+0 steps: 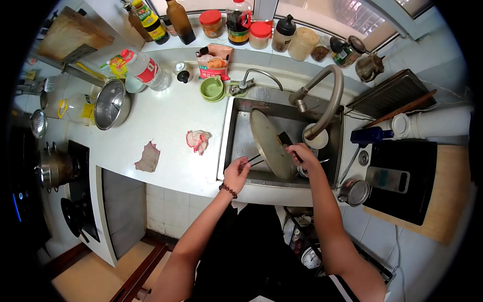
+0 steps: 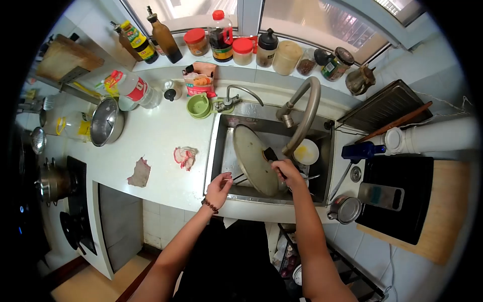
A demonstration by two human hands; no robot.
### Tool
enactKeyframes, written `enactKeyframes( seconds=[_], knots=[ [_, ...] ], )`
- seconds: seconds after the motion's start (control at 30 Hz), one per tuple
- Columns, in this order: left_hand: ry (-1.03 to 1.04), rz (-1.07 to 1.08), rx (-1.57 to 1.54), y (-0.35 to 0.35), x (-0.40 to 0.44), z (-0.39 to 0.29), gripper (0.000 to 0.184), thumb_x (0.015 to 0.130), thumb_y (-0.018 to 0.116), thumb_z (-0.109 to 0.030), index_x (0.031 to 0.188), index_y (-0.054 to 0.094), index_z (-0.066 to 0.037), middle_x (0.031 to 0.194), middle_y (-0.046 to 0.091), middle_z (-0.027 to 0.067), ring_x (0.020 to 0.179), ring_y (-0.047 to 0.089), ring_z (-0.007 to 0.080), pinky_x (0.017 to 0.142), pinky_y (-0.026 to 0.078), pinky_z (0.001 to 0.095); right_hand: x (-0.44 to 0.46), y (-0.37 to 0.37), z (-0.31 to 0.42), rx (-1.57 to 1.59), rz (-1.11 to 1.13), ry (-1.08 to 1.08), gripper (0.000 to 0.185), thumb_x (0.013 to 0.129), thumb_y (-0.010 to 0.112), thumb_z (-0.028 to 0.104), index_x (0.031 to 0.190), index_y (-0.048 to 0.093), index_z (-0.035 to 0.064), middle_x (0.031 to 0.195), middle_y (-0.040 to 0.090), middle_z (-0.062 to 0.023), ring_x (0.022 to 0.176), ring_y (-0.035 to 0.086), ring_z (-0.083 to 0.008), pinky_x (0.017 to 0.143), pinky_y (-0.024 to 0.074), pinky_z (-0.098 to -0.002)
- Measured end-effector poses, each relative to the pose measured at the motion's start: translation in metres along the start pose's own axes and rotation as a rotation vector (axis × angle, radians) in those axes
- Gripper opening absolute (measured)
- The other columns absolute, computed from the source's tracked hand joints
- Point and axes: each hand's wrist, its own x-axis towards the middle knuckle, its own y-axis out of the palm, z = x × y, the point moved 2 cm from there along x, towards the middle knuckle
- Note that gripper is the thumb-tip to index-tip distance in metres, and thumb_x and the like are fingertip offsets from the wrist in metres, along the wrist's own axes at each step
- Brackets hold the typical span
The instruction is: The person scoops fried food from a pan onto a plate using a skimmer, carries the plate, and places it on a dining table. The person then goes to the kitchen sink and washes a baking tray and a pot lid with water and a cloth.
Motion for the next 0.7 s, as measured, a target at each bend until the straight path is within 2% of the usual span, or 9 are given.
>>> enactKeyframes(
  seconds=[0.07,0.13,0.27,0.43,0.47,0.5,0.53,0.63,0.7],
  knots=[
    [0.018,0.013,0.023,0.002,-0.001,-0.010,0.035,0.097,0.065,-0.018,0.126,0.060,-0.001,0.112,0.068,0.0105,0.100,0.066,0.0160,0.085,0.053,0.0285,-0.018,-0.009,-0.004,0.099,0.043,0.040,0.011,0.079,0.063,0.013,0.074,0.054,0.0092,0.057,0.042,0.0039,0.046,0.039,-0.0063,0.040,0.0251,-0.0255],
    [-0.017,0.044,0.081,0.000,-0.004,-0.021,0.035,0.096,0.066,-0.019,0.126,0.060,-0.001,0.113,0.068,0.0096,0.101,0.066,0.0158,0.084,0.053,0.0289,-0.020,-0.020,-0.018,0.462,0.228,0.215,0.009,0.080,0.062,0.013,0.078,0.054,0.0089,0.059,0.040,0.0048,0.046,0.037,-0.0057,0.040,0.0254,-0.0239],
    [-0.083,-0.006,0.100,-0.008,-0.009,-0.007,0.034,0.096,0.066,-0.022,0.123,0.062,-0.003,0.105,0.070,0.0072,0.092,0.066,0.0143,0.081,0.052,0.0277,-0.020,-0.033,-0.042,0.722,0.431,0.276,0.019,0.082,0.058,0.013,0.072,0.042,0.0111,0.059,0.035,0.0041,0.047,0.032,-0.0070,0.042,0.0254,-0.0225],
    [-0.099,-0.022,0.113,-0.006,-0.018,-0.004,0.034,0.096,0.067,-0.025,0.122,0.063,-0.003,0.100,0.070,0.0051,0.086,0.064,0.0118,0.079,0.052,0.0280,-0.027,-0.034,-0.048,0.737,0.449,0.264,0.020,0.083,0.056,0.012,0.072,0.039,0.0112,0.060,0.035,0.0028,0.047,0.032,-0.0077,0.042,0.0251,-0.0238],
    [-0.079,0.009,0.123,-0.008,-0.020,-0.002,0.037,0.095,0.066,-0.027,0.122,0.063,-0.002,0.105,0.070,0.0094,0.090,0.068,0.0172,0.081,0.054,0.0308,-0.026,-0.030,-0.047,0.733,0.479,0.266,0.020,0.083,0.055,0.012,0.072,0.039,0.0112,0.060,0.036,0.0024,0.046,0.032,-0.0079,0.041,0.0249,-0.0243],
    [-0.061,0.027,0.135,-0.016,-0.023,0.000,0.039,0.095,0.066,-0.029,0.122,0.063,-0.001,0.110,0.071,0.0137,0.094,0.071,0.0226,0.083,0.055,0.0335,-0.025,-0.027,-0.042,0.584,0.371,0.168,0.009,0.083,0.057,0.013,0.082,0.049,0.0078,0.059,0.037,0.0015,0.046,0.036,-0.0084,0.039,0.0268,-0.0242],
    [-0.074,0.007,0.143,-0.026,-0.029,-0.002,0.039,0.094,0.066,-0.030,0.121,0.064,-0.003,0.107,0.072,0.0120,0.095,0.071,0.0226,0.083,0.055,0.0340,-0.037,-0.019,-0.030,0.450,0.322,0.070,0.013,0.082,0.056,0.010,0.095,0.054,0.0076,0.061,0.040,0.0007,0.044,0.037,-0.0090,0.038,0.0259,-0.0248],
    [-0.110,-0.121,0.222,-0.066,-0.044,0.009,0.033,0.094,0.066,-0.030,0.116,0.067,-0.005,0.103,0.073,0.0115,0.096,0.071,0.0225,0.085,0.055,0.0337,-0.059,0.003,-0.016,0.225,0.082,-0.092,0.032,0.080,0.055,0.005,0.111,0.060,0.0067,0.062,0.042,0.0012,0.044,0.039,-0.0083,0.036,0.0258,-0.0238],
    [-0.160,-0.183,0.234,-0.101,-0.055,0.027,0.032,0.094,0.067,-0.030,0.114,0.069,-0.005,0.105,0.074,0.0111,0.094,0.071,0.0205,0.085,0.055,0.0328,-0.073,0.012,-0.011,0.173,0.121,-0.123,0.028,0.080,0.056,0.005,0.108,0.060,0.0070,0.063,0.043,0.0028,0.044,0.039,-0.0074,0.037,0.0257,-0.0241]
  ],
)
